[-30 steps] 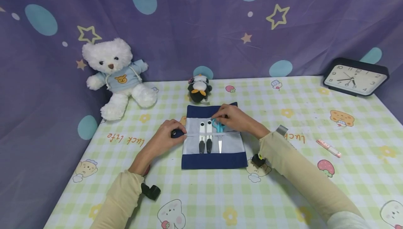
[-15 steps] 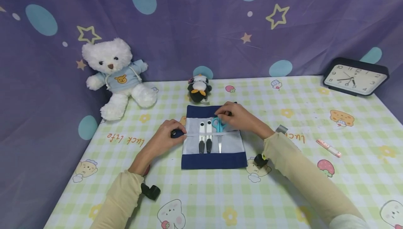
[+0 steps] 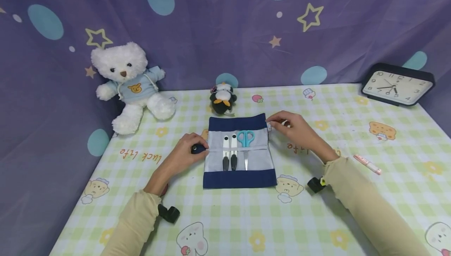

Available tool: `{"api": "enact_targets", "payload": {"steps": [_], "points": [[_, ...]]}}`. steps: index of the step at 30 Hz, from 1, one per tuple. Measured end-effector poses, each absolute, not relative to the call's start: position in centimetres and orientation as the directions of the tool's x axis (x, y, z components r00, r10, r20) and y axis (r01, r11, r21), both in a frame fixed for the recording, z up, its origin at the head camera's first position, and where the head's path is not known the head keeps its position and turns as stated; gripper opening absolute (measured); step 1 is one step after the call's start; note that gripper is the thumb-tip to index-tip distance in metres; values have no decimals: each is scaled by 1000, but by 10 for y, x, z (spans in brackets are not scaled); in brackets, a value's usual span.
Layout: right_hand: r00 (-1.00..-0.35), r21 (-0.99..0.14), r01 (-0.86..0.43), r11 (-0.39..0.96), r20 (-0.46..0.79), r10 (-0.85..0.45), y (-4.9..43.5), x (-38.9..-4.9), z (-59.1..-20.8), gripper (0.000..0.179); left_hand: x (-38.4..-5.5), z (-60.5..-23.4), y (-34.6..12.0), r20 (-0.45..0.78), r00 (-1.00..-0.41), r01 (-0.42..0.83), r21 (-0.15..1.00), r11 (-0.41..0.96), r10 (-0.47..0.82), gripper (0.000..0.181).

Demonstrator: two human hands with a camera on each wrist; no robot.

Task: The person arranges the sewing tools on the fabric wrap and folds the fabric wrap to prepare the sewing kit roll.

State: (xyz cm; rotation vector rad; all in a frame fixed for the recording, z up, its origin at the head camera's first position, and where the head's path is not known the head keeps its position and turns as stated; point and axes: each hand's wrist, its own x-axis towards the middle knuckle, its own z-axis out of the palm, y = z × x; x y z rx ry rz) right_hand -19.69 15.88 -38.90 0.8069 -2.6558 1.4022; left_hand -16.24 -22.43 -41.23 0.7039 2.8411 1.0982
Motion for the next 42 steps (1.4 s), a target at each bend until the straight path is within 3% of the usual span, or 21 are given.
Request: {"api": "enact_targets", "payload": {"steps": [8, 19, 26, 33, 42], "points": [[-887, -732, -455, 507, 326, -326, 208, -177, -387, 21, -164, -412, -223, 158, -892, 419, 642, 643, 424, 9], [-930, -701, -365, 613, 306, -204, 256, -147, -401, 20, -161, -408, -223, 164, -890, 430, 607, 669, 425, 8], [-961, -696, -276, 663, 184, -207, 269, -136, -405, 26, -160, -394, -210, 251, -848, 521, 554, 650, 466, 6], [-961, -685, -256, 682, 104, -256, 271, -133, -410, 32, -163, -390, -183, 242, -810, 568, 549, 613, 534, 11], [-963, -699, -235, 676, 74, -259, 271, -132, -409, 35, -166, -393, -145, 272, -754, 640, 512, 574, 598, 12]]}}
